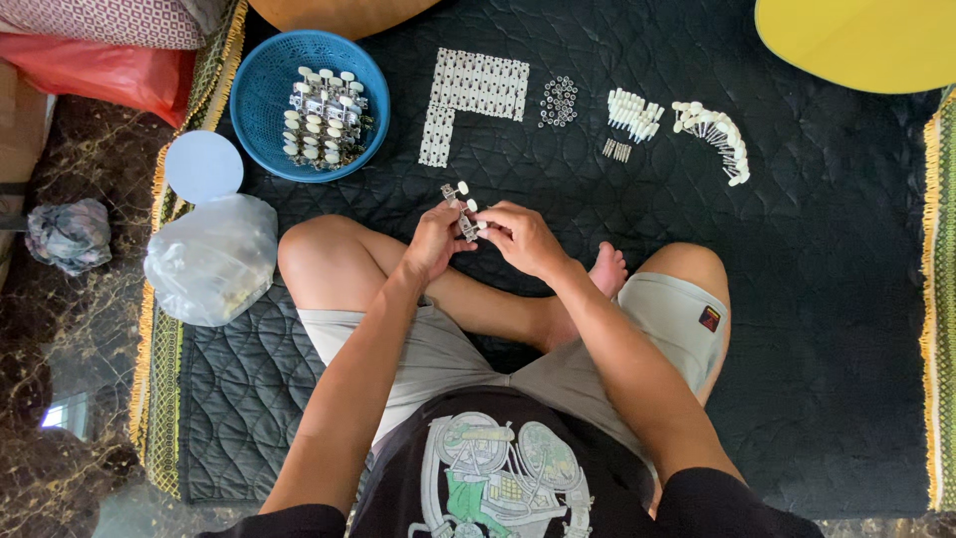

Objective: The person sits on a mat and assembles small mechanical parts using a screwdriver. They repeatedly pick up white plastic pieces and metal components, insert them into a metal frame, and tighten them with a screwdriver. The person places completed assemblies into a blue basket and continues the process with additional parts.

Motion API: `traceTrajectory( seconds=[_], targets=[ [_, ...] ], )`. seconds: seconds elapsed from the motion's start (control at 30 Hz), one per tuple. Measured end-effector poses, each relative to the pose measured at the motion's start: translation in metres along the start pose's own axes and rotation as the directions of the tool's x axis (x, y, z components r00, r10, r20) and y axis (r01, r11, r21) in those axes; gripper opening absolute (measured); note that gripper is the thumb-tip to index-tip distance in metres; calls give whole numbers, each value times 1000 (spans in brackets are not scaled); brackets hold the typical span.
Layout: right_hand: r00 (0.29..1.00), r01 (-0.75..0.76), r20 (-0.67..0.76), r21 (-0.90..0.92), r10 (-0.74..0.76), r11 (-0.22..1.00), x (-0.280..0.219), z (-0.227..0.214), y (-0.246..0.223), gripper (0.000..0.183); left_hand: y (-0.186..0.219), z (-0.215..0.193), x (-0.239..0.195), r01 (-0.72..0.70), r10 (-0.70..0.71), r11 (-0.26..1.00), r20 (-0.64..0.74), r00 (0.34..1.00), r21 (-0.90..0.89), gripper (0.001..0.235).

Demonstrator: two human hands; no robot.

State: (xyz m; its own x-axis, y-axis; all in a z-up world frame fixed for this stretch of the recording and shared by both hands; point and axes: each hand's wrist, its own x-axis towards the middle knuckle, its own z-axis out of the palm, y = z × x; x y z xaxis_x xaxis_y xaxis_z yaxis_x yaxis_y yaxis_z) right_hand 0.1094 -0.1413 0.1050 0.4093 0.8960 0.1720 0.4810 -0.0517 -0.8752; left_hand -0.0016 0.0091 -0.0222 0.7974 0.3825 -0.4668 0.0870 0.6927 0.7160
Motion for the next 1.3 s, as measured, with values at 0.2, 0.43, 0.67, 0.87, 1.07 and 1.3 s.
traceTrajectory(
  seconds=[0.2,0.43,0.67,0.87,1.07,1.3],
  targets=[
    [995,11,97,-85,-3,996,-2,9,21,10,-12,-6,7,30,-27,996,-29,999,82,22],
    [789,-615,271,341,552,711,-15,40,56,22,7,14,-14,-11,23,954,-36,999,301,24],
    [874,-481,16,171,485,860,-12,42,35,27,12,16,-14,1,50,963,-183,982,271,26],
    [1000,13,26,-297,-5,955,-14,29,28,18,27,37,-27,1,21,995,-218,976,97,26],
    [990,138,75,-260,-122,956,-12,33,27,16,34,38,-36,-25,34,997,-125,992,74,26],
    [694,-713,333,439,639,546,-10,53,46,31,28,39,-35,-40,39,999,-50,998,-28,22]
  ],
)
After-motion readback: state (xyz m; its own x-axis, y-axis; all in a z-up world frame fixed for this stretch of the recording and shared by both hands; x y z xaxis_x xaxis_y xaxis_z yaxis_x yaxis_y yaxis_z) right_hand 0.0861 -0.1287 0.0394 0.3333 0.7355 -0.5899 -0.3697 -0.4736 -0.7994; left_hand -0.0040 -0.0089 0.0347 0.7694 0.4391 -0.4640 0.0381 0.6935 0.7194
